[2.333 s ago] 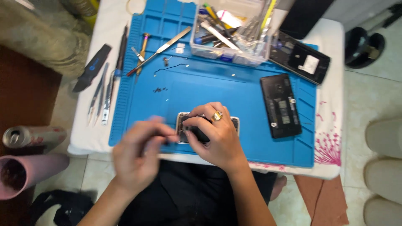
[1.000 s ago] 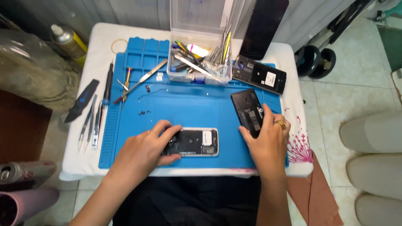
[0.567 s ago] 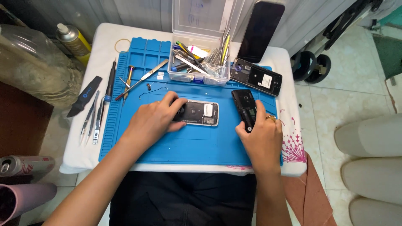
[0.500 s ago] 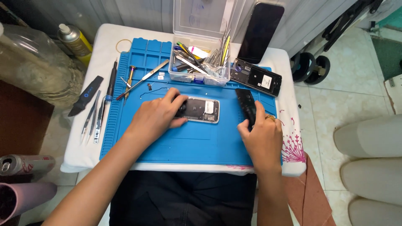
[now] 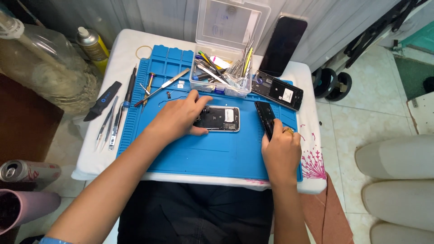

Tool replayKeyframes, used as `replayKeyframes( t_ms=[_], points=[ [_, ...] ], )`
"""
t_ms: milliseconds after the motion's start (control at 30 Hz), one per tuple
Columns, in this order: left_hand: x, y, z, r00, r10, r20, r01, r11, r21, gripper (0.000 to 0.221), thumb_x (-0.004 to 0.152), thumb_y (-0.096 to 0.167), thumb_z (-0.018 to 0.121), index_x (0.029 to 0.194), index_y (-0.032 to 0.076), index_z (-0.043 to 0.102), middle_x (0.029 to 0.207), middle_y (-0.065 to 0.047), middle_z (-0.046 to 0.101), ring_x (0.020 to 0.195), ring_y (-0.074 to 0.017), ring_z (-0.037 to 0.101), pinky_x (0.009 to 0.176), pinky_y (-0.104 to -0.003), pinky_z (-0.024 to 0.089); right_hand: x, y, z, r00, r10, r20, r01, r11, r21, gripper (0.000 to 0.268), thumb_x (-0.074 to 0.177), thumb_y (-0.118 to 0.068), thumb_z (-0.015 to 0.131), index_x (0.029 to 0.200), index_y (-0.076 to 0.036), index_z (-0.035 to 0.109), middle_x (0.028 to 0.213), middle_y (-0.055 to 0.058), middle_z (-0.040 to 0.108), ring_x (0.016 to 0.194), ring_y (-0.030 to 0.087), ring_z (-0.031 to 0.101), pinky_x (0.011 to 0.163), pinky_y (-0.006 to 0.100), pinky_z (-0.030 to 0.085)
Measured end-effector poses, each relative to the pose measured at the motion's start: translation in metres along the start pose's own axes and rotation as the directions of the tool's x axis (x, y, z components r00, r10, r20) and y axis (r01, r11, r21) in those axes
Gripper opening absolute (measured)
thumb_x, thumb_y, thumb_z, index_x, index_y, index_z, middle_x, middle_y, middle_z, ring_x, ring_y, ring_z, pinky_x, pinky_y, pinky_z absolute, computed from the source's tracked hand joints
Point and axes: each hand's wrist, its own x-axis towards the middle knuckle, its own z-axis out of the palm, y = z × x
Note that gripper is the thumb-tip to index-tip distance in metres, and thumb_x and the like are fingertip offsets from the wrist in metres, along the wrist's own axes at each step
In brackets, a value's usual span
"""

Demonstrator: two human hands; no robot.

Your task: Disassembling a mobile phone by removing screws from the internal frame and prying the components apart.

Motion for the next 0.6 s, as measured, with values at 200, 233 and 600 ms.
replayKeyframes(
  t_ms=[200,233,600],
  points=[
    [0.001,-0.003,0.01,0.992,0.025,-0.123,-0.013,0.995,0.097,0.069,0.077,0.044,0.087,0.127,0.009,0.055,0.102,-0.008,0.051,0.072,-0.0392,0.075,0.063,-0.052,0.065,-0.007,-0.001,0.004,1.0,-0.01,-0.015,0.01,0.999,-0.03,0.048,0.077,-0.011,0.083,0.124,-0.008,0.073,0.09,0.019,0.077,0.081,0.034,0.075,0.064,0.036,0.065],
    [0.002,-0.005,0.013,0.986,0.013,-0.164,0.004,0.994,0.105,0.062,0.08,0.045,0.085,0.122,0.009,0.056,0.101,-0.007,0.051,0.07,-0.0384,0.075,0.062,-0.051,0.064,-0.007,-0.002,0.004,1.0,-0.008,-0.026,0.007,0.999,-0.041,0.05,0.077,-0.011,0.084,0.125,-0.009,0.073,0.093,0.019,0.078,0.083,0.034,0.075,0.066,0.036,0.065],
    [-0.004,-0.005,0.013,0.931,0.007,-0.366,-0.024,0.999,-0.042,0.034,0.089,0.031,0.08,0.103,0.008,0.059,0.098,-0.006,0.05,0.068,-0.0376,0.073,0.058,-0.049,0.063,-0.025,-0.002,0.007,0.994,0.016,-0.107,0.005,0.982,0.191,0.049,0.084,0.002,0.075,0.131,-0.011,0.073,0.12,0.015,0.075,0.102,0.033,0.069,0.078,0.041,0.064]
  ],
)
